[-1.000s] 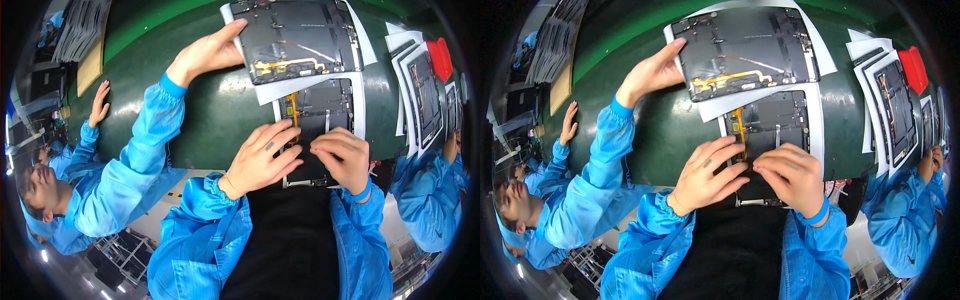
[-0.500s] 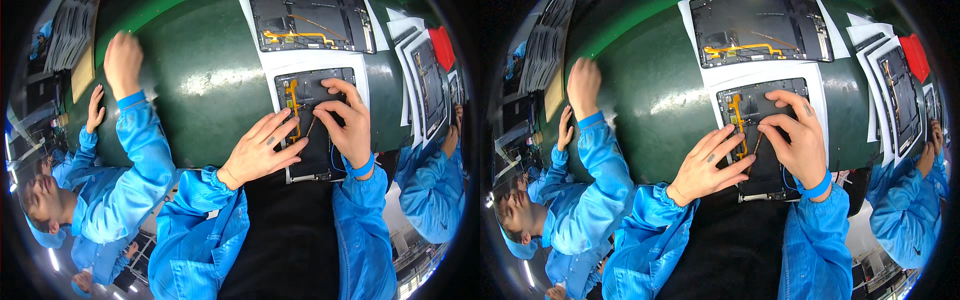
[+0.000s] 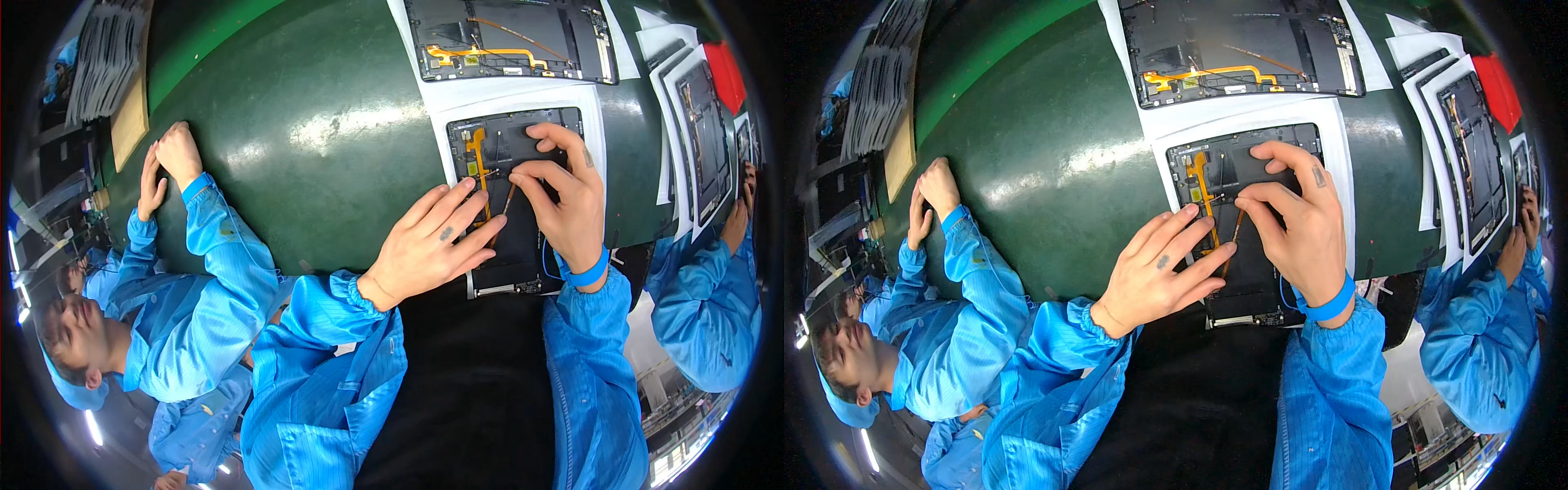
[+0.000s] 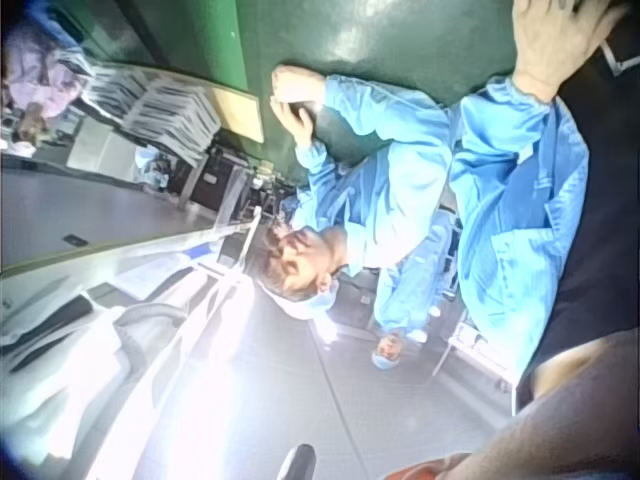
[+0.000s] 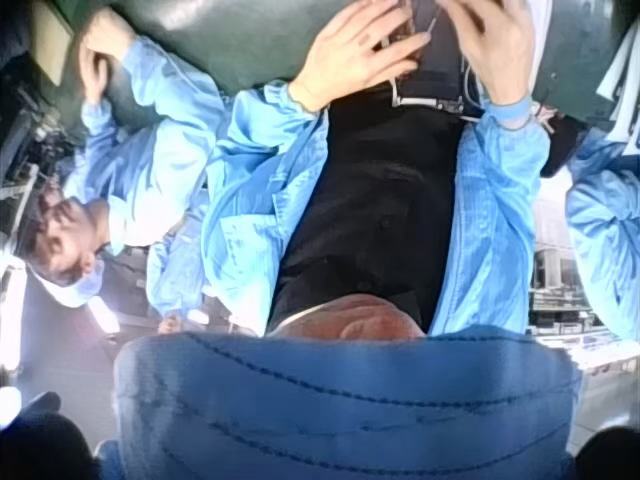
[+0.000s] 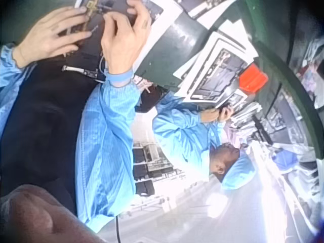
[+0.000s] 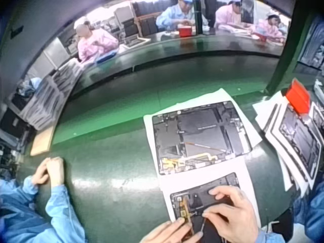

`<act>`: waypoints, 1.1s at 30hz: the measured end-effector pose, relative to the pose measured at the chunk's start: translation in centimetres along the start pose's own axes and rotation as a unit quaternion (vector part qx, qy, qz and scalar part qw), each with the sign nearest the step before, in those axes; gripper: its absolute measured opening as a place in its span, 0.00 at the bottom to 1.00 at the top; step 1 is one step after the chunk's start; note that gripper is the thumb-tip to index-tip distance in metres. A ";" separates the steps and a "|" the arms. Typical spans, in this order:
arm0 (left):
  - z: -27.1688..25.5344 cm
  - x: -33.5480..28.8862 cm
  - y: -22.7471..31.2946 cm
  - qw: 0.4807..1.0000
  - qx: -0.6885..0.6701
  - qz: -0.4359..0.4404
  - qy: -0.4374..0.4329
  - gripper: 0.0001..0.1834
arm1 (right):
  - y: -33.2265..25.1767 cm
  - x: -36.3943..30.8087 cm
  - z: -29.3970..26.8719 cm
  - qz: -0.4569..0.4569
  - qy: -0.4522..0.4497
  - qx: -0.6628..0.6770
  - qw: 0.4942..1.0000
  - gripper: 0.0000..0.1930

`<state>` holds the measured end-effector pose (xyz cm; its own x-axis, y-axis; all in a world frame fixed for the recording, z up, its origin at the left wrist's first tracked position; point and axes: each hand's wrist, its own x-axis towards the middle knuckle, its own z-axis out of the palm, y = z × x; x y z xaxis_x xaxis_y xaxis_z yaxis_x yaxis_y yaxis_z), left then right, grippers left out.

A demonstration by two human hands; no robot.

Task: Assemble electronic components and ribbon cables inside a tablet chassis at an industrial workbench.

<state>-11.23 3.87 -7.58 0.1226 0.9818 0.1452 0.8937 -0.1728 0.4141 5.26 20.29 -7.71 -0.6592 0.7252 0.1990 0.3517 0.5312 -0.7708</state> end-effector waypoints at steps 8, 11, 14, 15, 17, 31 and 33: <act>0.4 0.7 0.1 0.999 0.035 0.005 0.018 0.28 | 0.2 0.0 0.1 0.002 0.002 -0.002 1.000 0.07; 0.4 0.8 0.2 0.999 0.036 0.004 0.018 0.28 | 0.1 0.1 0.0 0.002 -0.001 0.000 1.000 0.07; 0.2 1.0 0.2 0.999 0.031 0.001 0.018 0.29 | 0.0 0.1 0.0 0.002 0.000 -0.003 1.000 0.07; 0.1 1.1 0.3 0.999 0.031 0.001 0.018 0.29 | 0.1 0.1 -0.1 0.002 0.000 -0.003 1.000 0.07; 0.1 1.4 0.5 0.999 0.032 -0.005 0.014 0.29 | 0.2 0.0 0.0 0.001 0.004 -0.012 1.000 0.07; 0.3 3.0 1.3 0.998 0.048 -0.045 0.009 0.30 | 1.0 0.1 0.0 -0.016 0.013 0.001 1.000 0.08; 0.3 3.1 1.2 0.997 0.048 -0.053 0.007 0.30 | 1.1 -0.1 -0.6 -0.021 0.008 0.008 1.000 0.08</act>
<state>-9.63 6.76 -6.87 0.0195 0.9927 0.1189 0.9388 -0.0591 0.3395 6.10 21.09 -8.14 -0.6626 0.7095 0.2400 0.3142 0.5541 -0.7709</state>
